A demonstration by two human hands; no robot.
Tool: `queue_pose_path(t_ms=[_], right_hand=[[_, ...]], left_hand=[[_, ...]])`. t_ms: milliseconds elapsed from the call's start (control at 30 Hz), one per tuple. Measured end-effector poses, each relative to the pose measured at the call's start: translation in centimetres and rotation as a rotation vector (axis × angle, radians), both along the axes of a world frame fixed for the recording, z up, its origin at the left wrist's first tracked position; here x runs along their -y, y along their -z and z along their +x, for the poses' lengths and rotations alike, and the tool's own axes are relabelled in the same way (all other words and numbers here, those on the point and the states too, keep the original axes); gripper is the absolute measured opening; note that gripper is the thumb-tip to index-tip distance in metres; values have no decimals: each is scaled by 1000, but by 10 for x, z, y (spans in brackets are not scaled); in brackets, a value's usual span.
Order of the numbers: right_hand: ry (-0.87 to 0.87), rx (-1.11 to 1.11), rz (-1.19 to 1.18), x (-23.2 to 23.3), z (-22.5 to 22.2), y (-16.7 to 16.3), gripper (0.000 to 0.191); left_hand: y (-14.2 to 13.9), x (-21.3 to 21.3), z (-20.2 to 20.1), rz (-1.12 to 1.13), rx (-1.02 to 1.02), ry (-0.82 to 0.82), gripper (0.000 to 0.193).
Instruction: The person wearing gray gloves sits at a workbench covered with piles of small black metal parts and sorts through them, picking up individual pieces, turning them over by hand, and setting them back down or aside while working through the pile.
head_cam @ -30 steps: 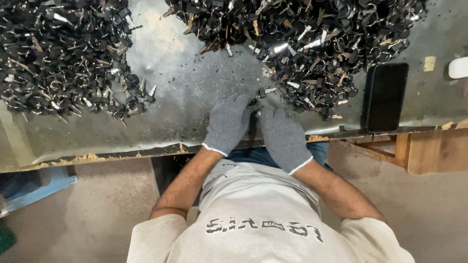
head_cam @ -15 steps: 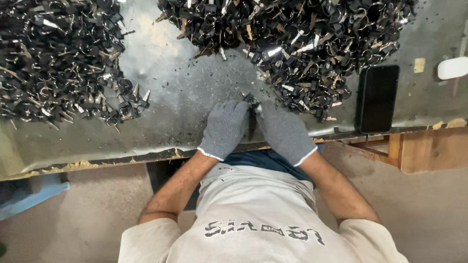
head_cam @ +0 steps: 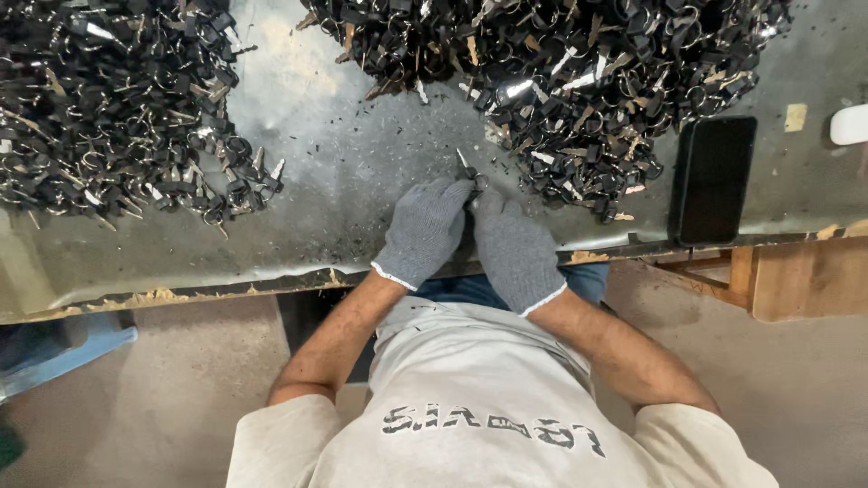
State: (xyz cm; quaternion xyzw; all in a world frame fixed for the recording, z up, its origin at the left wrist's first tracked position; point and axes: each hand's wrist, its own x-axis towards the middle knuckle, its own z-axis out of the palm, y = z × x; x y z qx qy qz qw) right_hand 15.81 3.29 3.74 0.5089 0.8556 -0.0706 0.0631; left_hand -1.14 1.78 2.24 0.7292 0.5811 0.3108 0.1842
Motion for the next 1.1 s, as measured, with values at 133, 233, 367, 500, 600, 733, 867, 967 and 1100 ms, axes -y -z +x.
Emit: queue_pose_path(t_ms=[133, 233, 367, 500, 600, 733, 867, 967, 1100], right_hand=[[-154, -181, -164, -15, 5, 17, 27], [-305, -313, -257, -35, 17, 18, 25], [-13, -373, -372, -31, 24, 0, 35], [-119, -252, -45, -12, 14, -16, 40], [-132, -128, 107, -15, 9, -17, 27], [-55, -397, -414, -31, 16, -15, 33], [-128, -472, -55, -25, 19, -16, 35], [-102, -199, -58, -12, 22, -17, 30], [-149, -154, 135, -4, 22, -11, 25]], left_hand=[[2, -1, 1, -5, -82, 31, 30], [-3, 0, 1, 74, -81, 26, 34], [-15, 2, 1, -96, 24, -143, 47], [-20, 4, 3, -83, -1, -112, 47], [-17, 4, 4, 20, -52, -43, 43], [-11, 5, 4, 1, -24, -92, 38], [-11, 12, 11, 58, -118, -143, 26], [-13, 15, 13, 8, -193, -154, 15], [-10, 11, 10, -70, -90, -150, 14]])
